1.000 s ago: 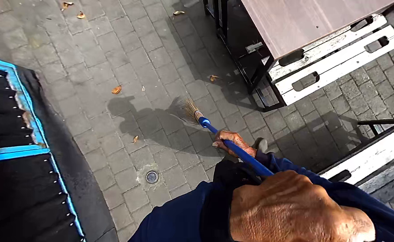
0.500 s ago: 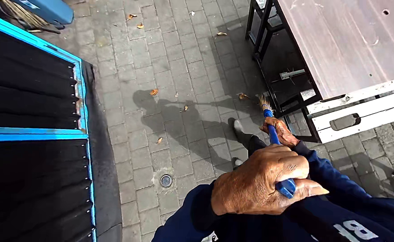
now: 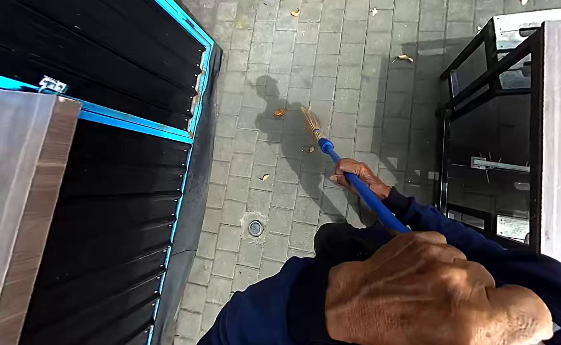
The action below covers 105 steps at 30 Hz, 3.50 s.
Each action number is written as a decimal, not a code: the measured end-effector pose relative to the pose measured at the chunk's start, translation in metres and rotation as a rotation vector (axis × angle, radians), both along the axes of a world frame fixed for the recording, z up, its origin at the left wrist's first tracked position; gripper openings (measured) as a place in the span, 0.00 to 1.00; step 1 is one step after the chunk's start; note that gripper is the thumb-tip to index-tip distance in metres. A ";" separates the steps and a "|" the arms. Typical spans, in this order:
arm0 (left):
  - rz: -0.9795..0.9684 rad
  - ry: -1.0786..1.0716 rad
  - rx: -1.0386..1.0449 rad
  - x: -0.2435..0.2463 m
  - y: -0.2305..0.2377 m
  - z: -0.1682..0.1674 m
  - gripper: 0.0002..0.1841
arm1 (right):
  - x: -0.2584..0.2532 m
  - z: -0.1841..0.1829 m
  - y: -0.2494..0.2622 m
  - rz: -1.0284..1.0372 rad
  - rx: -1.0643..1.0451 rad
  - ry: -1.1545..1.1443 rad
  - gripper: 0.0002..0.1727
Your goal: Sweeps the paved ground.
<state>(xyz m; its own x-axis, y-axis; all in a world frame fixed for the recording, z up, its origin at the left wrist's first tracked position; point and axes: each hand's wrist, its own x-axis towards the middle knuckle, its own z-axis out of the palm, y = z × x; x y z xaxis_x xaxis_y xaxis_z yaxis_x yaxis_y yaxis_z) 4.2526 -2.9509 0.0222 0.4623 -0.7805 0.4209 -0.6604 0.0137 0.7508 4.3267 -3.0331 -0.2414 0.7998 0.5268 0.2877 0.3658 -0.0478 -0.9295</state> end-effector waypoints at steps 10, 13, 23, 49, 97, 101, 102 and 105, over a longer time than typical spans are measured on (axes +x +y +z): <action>0.353 0.216 -0.098 0.102 0.125 -0.012 0.13 | 0.078 -0.013 0.121 0.621 -0.120 0.182 0.16; 0.467 0.217 -0.196 0.145 0.165 -0.032 0.13 | 0.170 -0.032 0.140 0.591 -0.312 0.142 0.12; 0.474 -0.031 -0.251 0.157 0.283 -0.017 0.11 | 0.256 0.027 0.228 0.240 -0.446 -0.227 0.13; 0.614 0.118 -0.238 0.466 0.332 -0.043 0.14 | 0.557 -0.018 0.304 0.317 -0.447 -0.126 0.10; 0.174 0.247 -0.277 1.248 0.449 -0.032 0.10 | 1.259 -0.017 0.356 -0.045 -0.630 0.072 0.15; 0.199 0.188 -0.323 1.284 0.481 -0.033 0.10 | 1.310 0.002 0.378 -0.232 -0.658 -0.043 0.18; 0.204 0.184 -0.326 1.292 0.492 -0.030 0.10 | 1.317 0.007 0.390 -0.228 -0.648 -0.059 0.18; 0.254 0.152 -0.317 1.315 0.531 -0.020 0.12 | 1.340 0.012 0.439 -0.117 -0.581 -0.097 0.19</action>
<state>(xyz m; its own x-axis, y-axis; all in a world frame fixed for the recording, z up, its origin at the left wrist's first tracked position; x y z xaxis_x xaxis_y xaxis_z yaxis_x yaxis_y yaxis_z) 5.5675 -2.4198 0.0026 0.6983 -0.4772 0.5335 -0.5546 0.1104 0.8247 5.6666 -2.5938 -0.2296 0.8466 0.5296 0.0534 0.4091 -0.5830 -0.7020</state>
